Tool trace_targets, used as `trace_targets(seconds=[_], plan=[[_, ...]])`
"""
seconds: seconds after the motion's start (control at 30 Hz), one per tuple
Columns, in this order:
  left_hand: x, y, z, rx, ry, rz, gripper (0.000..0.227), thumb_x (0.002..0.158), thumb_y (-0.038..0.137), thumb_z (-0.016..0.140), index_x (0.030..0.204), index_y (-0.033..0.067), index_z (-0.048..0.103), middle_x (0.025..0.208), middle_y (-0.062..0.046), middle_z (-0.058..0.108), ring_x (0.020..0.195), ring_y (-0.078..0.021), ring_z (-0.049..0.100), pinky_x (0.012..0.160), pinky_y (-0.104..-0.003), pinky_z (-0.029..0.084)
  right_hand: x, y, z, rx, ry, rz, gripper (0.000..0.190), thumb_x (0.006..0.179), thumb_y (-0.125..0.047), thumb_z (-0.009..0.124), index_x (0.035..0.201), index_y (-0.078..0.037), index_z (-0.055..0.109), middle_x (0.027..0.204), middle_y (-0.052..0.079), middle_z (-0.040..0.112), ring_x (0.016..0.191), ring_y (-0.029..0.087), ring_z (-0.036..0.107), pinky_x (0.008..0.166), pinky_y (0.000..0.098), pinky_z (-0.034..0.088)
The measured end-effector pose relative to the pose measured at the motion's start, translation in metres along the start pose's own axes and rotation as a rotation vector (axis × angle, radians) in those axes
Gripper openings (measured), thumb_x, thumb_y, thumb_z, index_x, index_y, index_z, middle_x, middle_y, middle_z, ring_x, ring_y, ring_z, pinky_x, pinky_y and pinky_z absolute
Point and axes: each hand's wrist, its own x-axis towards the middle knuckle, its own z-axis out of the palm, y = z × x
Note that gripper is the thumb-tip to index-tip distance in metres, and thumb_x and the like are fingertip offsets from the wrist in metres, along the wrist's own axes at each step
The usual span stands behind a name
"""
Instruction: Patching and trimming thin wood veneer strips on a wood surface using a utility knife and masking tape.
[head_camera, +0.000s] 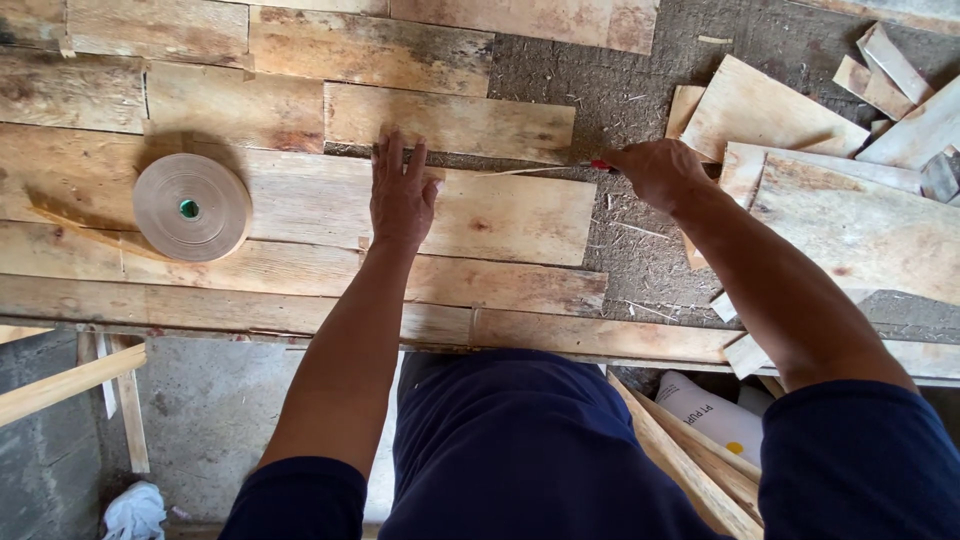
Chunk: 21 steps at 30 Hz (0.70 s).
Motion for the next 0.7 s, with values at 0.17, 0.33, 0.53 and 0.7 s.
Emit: trace_targets(seconds=[0.17, 0.33, 0.53, 0.7], plan=[[-0.002, -0.001, 0.003, -0.005, 0.009, 0.008, 0.063, 0.097, 0.024, 0.073, 0.153, 0.0075, 0.049, 0.167, -0.024, 0.024, 0.156, -0.0434, 0.019, 0.128, -0.054, 0.019, -0.006, 0.016, 0.016, 0.142, 0.024, 0.150, 0.034, 0.103, -0.011, 0.058, 0.134, -0.025, 0.062, 0.108, 0.006, 0.073, 0.077, 0.023, 0.071, 0.061, 0.0384, 0.060], [-0.001, 0.001, 0.004, -0.002, 0.024, 0.021, 0.061, 0.100, 0.026, 0.070, 0.154, 0.0075, 0.048, 0.168, -0.024, 0.023, 0.157, -0.0435, 0.017, 0.129, -0.055, 0.018, 0.004, -0.017, 0.015, 0.458, 0.177, 0.191, 0.025, 0.100, -0.012, 0.063, 0.124, -0.011, 0.067, 0.110, 0.012, 0.069, 0.078, 0.023, 0.069, 0.065, 0.0356, 0.060], [-0.002, -0.001, 0.006, 0.016, -0.020, 0.004, 0.062, 0.100, 0.025, 0.068, 0.156, 0.0071, 0.046, 0.167, -0.025, 0.022, 0.156, -0.0458, 0.016, 0.127, -0.056, 0.018, 0.044, -0.076, 0.009, 0.494, 0.317, 0.114, 0.017, 0.101, -0.026, 0.072, 0.106, -0.010, 0.074, 0.099, 0.009, 0.070, 0.078, 0.024, 0.066, 0.065, 0.0392, 0.058], [-0.003, 0.002, 0.003, 0.024, -0.016, 0.008, 0.064, 0.101, 0.027, 0.067, 0.157, 0.0077, 0.045, 0.168, -0.024, 0.021, 0.158, -0.0443, 0.016, 0.129, -0.055, 0.017, 0.045, -0.082, 0.001, 0.445, 0.340, 0.106, 0.015, 0.099, -0.024, 0.073, 0.103, -0.009, 0.074, 0.103, 0.009, 0.071, 0.079, 0.026, 0.068, 0.065, 0.0420, 0.058]])
